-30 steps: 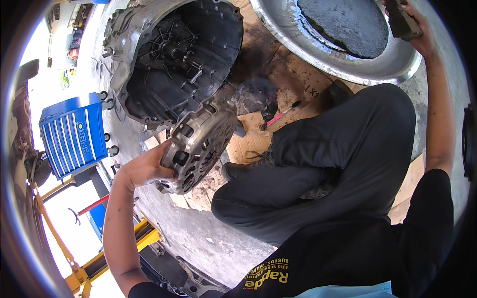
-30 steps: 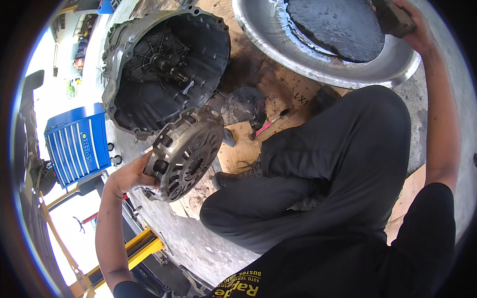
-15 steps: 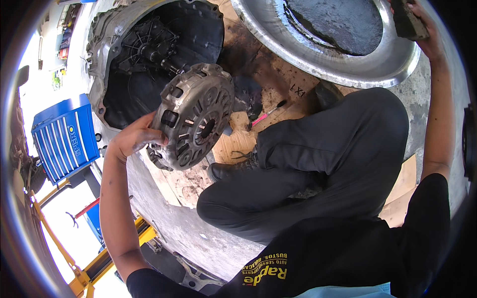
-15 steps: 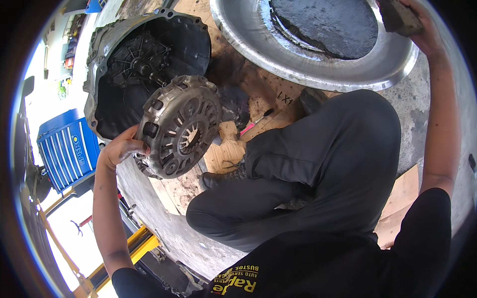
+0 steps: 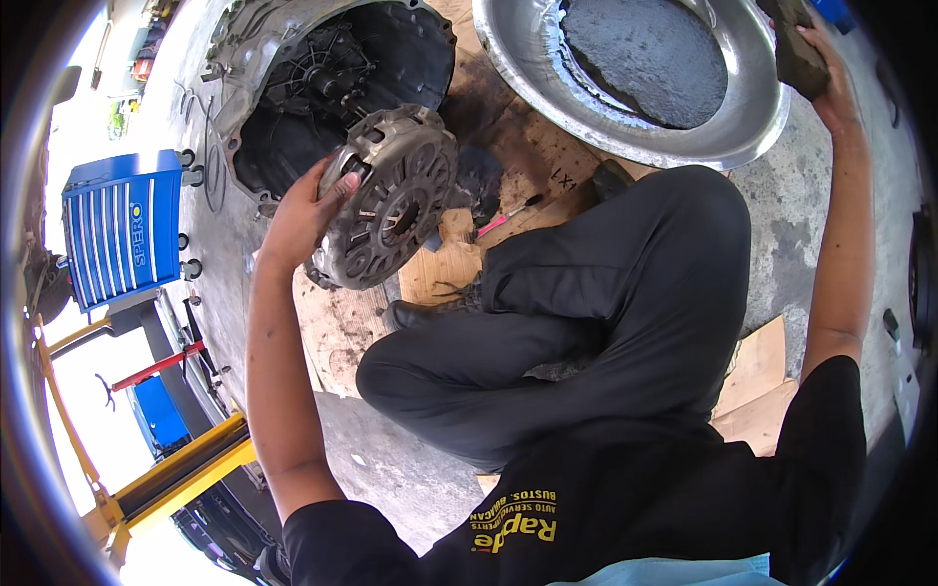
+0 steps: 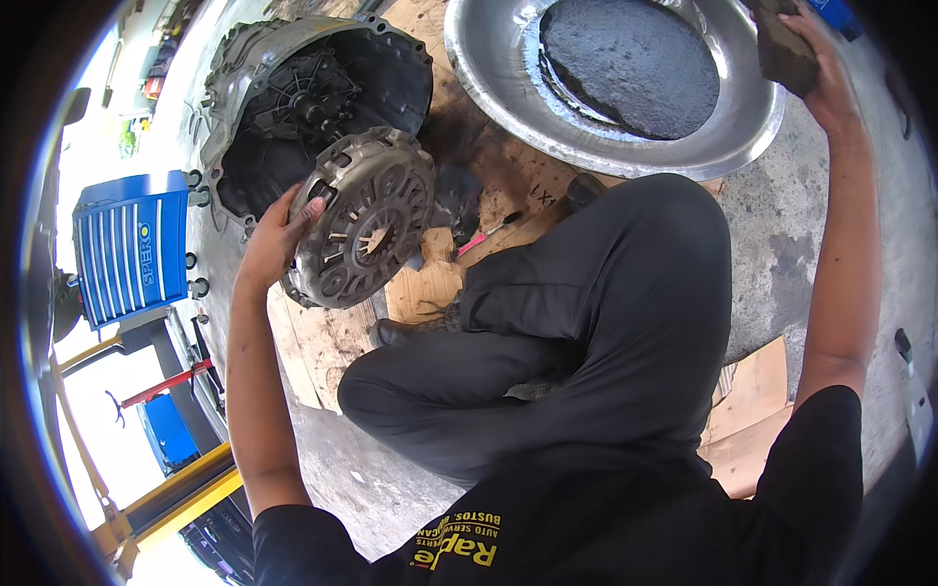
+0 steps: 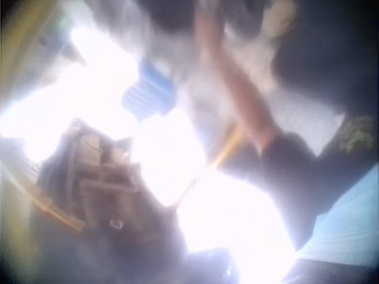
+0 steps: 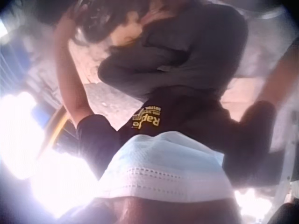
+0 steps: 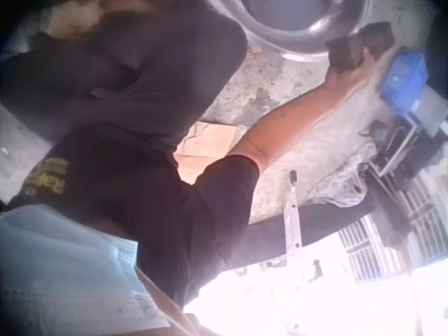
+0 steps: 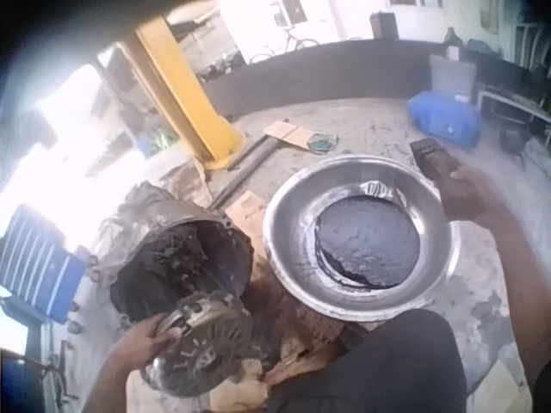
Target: The person sits on the floor and cleans a clutch disc and other car parts using a rag and a metal basin filled with liquid. They repeatedly wipe the parts and dip the rag into the basin to remove grime.
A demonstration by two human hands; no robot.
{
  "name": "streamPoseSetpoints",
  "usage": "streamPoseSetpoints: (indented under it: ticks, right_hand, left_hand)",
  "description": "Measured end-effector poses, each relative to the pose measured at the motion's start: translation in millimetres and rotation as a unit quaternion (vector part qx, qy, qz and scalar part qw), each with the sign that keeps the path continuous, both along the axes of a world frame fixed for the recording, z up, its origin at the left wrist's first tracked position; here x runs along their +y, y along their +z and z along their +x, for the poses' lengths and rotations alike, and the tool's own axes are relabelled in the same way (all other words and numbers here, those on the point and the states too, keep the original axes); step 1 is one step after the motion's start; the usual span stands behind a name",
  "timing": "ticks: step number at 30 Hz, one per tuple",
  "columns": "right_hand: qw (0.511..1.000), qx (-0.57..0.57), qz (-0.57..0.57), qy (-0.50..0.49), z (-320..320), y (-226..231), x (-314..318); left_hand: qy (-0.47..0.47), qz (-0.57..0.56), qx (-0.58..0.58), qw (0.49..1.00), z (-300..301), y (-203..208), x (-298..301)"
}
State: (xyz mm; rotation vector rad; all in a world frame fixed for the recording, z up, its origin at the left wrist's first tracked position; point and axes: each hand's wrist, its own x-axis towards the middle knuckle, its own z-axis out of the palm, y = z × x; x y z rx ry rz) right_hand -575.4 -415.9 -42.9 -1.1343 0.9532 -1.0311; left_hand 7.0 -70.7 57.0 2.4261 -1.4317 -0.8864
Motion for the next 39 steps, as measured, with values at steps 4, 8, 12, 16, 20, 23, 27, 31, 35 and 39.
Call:
streamPoseSetpoints:
  ticks: [4,8,12,16,20,23,27,31,35,39]
  right_hand:
    - [0.999,-0.025,0.0,0.03,57.1,57.2,19.3]
    - [0.977,-0.014,-0.056,0.206,167.0,103.8,62.8]
    - [0.883,0.155,-0.188,0.401,254.7,128.7,92.5]
    - [0.832,0.377,-0.221,0.343,319.0,87.9,114.3]
    - [0.905,0.332,-0.138,0.229,332.5,46.3,135.9]
    - [0.935,0.26,-0.084,0.227,327.9,40.7,145.1]
    - [0.96,0.203,-0.101,0.163,326.6,33.4,113.1]
    - [0.981,0.116,-0.061,0.145,346.7,7.8,132.2]
    - [0.964,0.168,-0.068,0.195,363.0,-3.2,158.4]
    - [0.956,0.175,-0.101,0.213,367.1,-5.2,167.9]
  left_hand:
    - [0.005,-0.085,-0.152,0.985,-23.3,-5.4,-5.2]
    - [0.007,-0.052,-0.186,0.981,-21.9,-7.6,-1.6]
    - [0.004,-0.051,-0.217,0.975,-23.9,-4.4,-12.1]
    - [-0.008,-0.064,-0.199,0.978,-20.3,-3.4,-19.2]
    - [-0.034,-0.068,-0.143,0.987,-15.3,-7.6,-34.3]
    - [-0.023,-0.067,-0.134,0.989,-4.4,-11.4,-28.7]
    - [-0.034,-0.071,-0.125,0.989,5.1,-17.2,-32.7]
    - [0.007,-0.058,-0.058,0.997,19.8,-20.4,-36.2]
    - [0.008,-0.085,-0.093,0.992,19.3,-22.1,-38.0]
    - [0.01,-0.085,-0.098,0.991,21.3,-24.3,-31.5]
